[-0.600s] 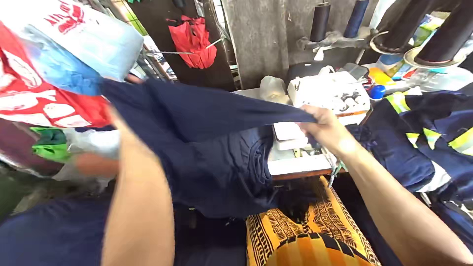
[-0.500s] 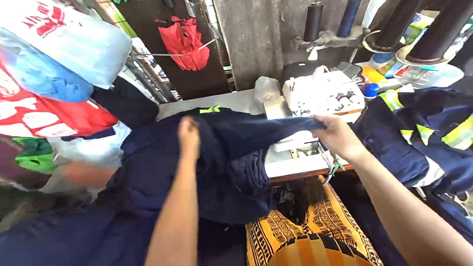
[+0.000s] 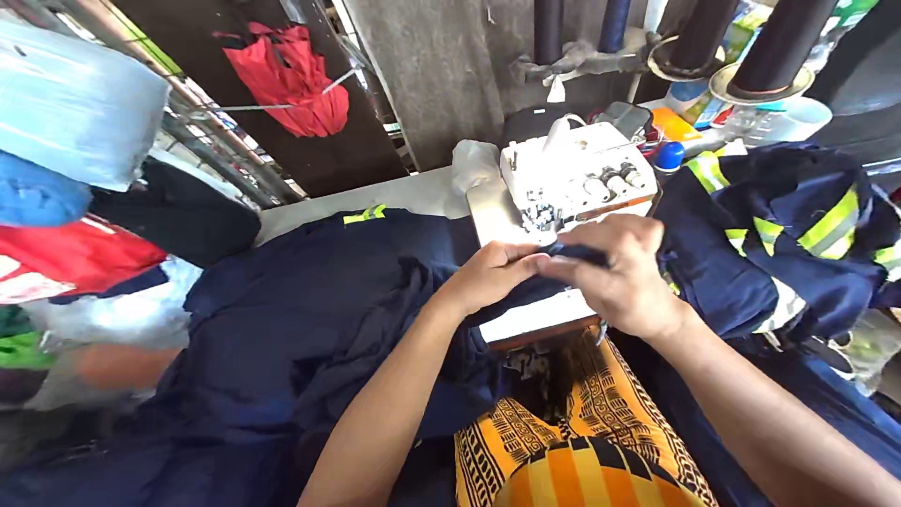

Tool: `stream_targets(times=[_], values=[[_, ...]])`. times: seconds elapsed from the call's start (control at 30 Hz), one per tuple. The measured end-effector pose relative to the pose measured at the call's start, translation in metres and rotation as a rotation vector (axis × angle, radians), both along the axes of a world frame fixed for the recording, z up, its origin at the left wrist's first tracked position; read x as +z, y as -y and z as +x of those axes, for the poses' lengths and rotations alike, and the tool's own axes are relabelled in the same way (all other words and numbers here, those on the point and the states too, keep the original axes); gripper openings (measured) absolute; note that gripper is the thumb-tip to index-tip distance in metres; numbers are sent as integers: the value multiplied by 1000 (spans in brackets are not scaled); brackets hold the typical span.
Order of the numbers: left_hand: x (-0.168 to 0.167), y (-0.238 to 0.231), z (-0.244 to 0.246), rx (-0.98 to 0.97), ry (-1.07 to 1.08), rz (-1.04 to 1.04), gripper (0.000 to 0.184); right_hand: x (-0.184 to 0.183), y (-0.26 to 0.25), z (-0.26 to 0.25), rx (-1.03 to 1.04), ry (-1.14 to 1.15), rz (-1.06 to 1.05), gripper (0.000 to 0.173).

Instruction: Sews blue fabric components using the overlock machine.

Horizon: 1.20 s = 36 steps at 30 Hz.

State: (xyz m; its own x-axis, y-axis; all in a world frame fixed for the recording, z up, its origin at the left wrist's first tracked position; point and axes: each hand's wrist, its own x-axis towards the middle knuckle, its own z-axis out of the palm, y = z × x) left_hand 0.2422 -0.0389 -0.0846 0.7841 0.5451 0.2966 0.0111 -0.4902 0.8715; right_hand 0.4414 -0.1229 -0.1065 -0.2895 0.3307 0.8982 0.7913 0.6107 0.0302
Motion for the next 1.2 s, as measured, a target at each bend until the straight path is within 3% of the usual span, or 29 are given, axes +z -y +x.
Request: stream_targets(times=[0.07, 0.13, 0.27, 0.33, 0.4, 0.53, 0.63, 0.7, 0.77, 0.9, 1.07, 1.2], values=[[3, 0, 6, 158, 33, 56, 18, -8, -1, 9, -118, -311, -83, 23], [-1, -3, 7, 318, 27, 114, 17, -18, 7, 17, -120, -691, -303, 35], [-13, 4, 11, 373, 72, 28, 19, -31, 18, 9, 365, -1374, -856, 27], [-16, 10, 15, 344, 104, -5, 22, -27, 18, 4, 549, -1546, -1044, 22], [-18, 14, 18, 352, 118, 27, 25, -22, 15, 2, 604, -1651, -1133, 12], [-22, 22, 11, 365, 155, 284, 23, -33, 12, 10, 645, -1591, -1232, 8], [-22, 33, -10, 205, 85, 431, 27, -42, 12, 12, 654, -1561, -1046, 18], [-26, 39, -24, 30, -30, 359, 40, -47, 12, 11, 706, -1448, -915, 21], [-35, 40, -32, -28, -80, 204, 59, -45, 15, 7, 696, -1310, -897, 25], [-45, 57, -23, 192, 68, -80, 55, -39, 19, -17, 612, -1170, -954, 30], [-61, 84, 11, 628, 130, 51, 26, -42, 21, -33, 577, -1139, -941, 33], [-70, 81, 7, 636, 169, 60, 9, -47, 22, -34, 555, -1132, -919, 51]])
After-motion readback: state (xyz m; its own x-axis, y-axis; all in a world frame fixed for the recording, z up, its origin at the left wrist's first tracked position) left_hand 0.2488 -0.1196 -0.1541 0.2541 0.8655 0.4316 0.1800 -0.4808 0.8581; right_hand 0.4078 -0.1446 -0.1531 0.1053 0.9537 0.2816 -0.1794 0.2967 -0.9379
